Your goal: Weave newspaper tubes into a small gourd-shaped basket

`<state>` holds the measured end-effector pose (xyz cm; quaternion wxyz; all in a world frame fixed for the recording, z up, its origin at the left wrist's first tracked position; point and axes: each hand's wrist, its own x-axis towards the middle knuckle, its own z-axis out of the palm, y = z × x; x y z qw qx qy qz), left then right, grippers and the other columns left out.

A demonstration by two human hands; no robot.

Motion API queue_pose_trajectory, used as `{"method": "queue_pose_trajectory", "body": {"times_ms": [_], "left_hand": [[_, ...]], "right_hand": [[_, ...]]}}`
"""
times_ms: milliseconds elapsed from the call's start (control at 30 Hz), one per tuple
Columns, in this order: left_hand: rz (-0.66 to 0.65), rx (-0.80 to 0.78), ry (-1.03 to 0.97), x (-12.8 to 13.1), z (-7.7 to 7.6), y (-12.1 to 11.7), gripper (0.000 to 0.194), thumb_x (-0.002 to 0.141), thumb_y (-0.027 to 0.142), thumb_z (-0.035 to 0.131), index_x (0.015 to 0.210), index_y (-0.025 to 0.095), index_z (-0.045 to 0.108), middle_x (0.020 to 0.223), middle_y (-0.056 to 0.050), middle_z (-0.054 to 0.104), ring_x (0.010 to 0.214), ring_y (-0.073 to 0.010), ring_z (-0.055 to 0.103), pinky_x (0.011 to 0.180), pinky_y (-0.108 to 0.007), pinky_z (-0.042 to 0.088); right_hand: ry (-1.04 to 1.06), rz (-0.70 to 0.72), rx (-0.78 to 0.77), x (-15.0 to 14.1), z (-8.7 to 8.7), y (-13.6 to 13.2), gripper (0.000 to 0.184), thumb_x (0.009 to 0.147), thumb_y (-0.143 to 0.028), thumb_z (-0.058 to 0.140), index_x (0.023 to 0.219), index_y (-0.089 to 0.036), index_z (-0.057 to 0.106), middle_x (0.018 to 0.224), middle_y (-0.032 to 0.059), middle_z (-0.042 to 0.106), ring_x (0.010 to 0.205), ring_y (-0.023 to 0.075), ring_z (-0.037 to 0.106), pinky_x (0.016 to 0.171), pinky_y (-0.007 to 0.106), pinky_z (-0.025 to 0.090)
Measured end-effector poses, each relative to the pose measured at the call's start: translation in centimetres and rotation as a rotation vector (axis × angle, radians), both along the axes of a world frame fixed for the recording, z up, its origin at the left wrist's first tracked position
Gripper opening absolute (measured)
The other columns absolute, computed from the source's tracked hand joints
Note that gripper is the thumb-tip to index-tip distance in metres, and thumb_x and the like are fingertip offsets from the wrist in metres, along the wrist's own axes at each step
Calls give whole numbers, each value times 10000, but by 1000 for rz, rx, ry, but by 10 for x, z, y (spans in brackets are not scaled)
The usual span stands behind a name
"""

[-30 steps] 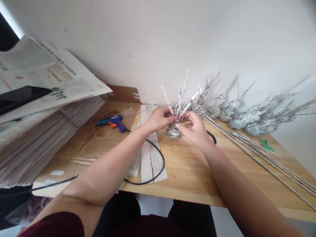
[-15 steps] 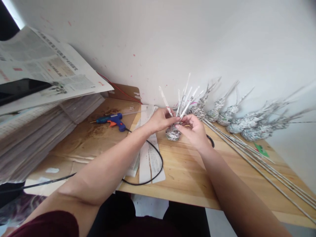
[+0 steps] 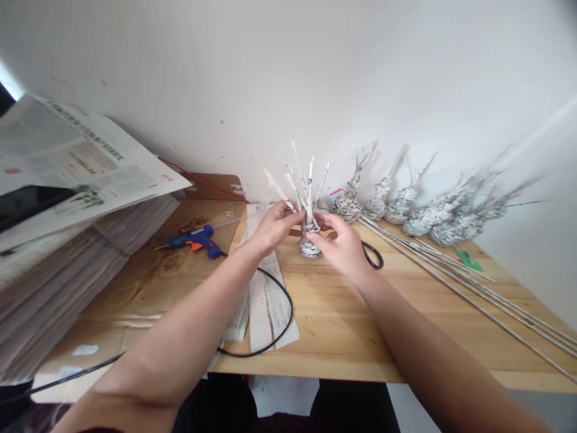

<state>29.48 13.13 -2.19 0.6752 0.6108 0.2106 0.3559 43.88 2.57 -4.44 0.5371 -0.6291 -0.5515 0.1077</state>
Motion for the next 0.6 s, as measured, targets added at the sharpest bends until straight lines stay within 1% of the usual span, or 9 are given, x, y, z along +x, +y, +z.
{"method": "queue_pose_trajectory", "body": {"times_ms": [100, 167, 267, 333, 433, 500, 600], "left_hand": [[0, 5, 15, 0, -1, 2, 416, 723, 442, 799, 961, 162, 604, 850, -35, 719, 795, -183, 703, 690, -301, 580], [-11, 24, 27, 0, -3, 3, 416, 727, 441, 797, 975, 161, 615, 854, -34, 728, 782, -170, 697, 685, -283, 571], [-13, 57, 35, 0, -6, 7, 423, 730, 452, 805, 967, 165, 603, 842, -28, 734, 754, -157, 691, 692, -277, 564], [-16, 86, 34, 0, -8, 10, 426, 730, 450, 811, 965, 163, 602, 829, -26, 735, 750, -152, 688, 707, -274, 557], [-33, 144, 35, -1, -8, 13, 422, 679, 390, 856, 927, 149, 614, 810, -26, 736, 745, -137, 680, 736, -257, 537], [-48, 169, 36, -2, -6, 14, 416, 636, 329, 882, 896, 144, 615, 810, -25, 738, 739, -129, 678, 752, -250, 525], [-72, 161, 48, -3, -4, 13, 430, 623, 283, 882, 926, 148, 608, 802, -20, 738, 710, -128, 674, 720, -246, 516]], "right_hand": [[31, 19, -18, 1, -1, 1, 415, 782, -309, 786, 1176, -231, 683, 1129, 88, 770, 1030, 269, 710, 696, 353, 539], [98, 66, -36, 4, -2, 3, 435, 769, -314, 791, 1178, -227, 670, 1104, 91, 770, 1019, 268, 721, 711, 356, 550], [223, 173, -57, 10, -3, 6, 432, 747, -317, 794, 1145, -220, 658, 1061, 84, 776, 995, 254, 733, 827, 392, 574], [267, 226, -69, 13, -2, 6, 431, 735, -318, 800, 1131, -222, 660, 1025, 69, 779, 932, 236, 738, 874, 410, 572], [261, 236, -71, 14, -1, 6, 438, 726, -322, 817, 1129, -231, 671, 979, 49, 781, 848, 218, 727, 865, 416, 569], [251, 234, -59, 13, 0, 5, 438, 726, -327, 825, 1128, -235, 679, 962, 44, 783, 832, 215, 722, 859, 417, 568], [255, 243, -56, 12, 0, 4, 435, 723, -353, 837, 1116, -236, 692, 950, 41, 786, 829, 214, 724, 854, 415, 573]]}}
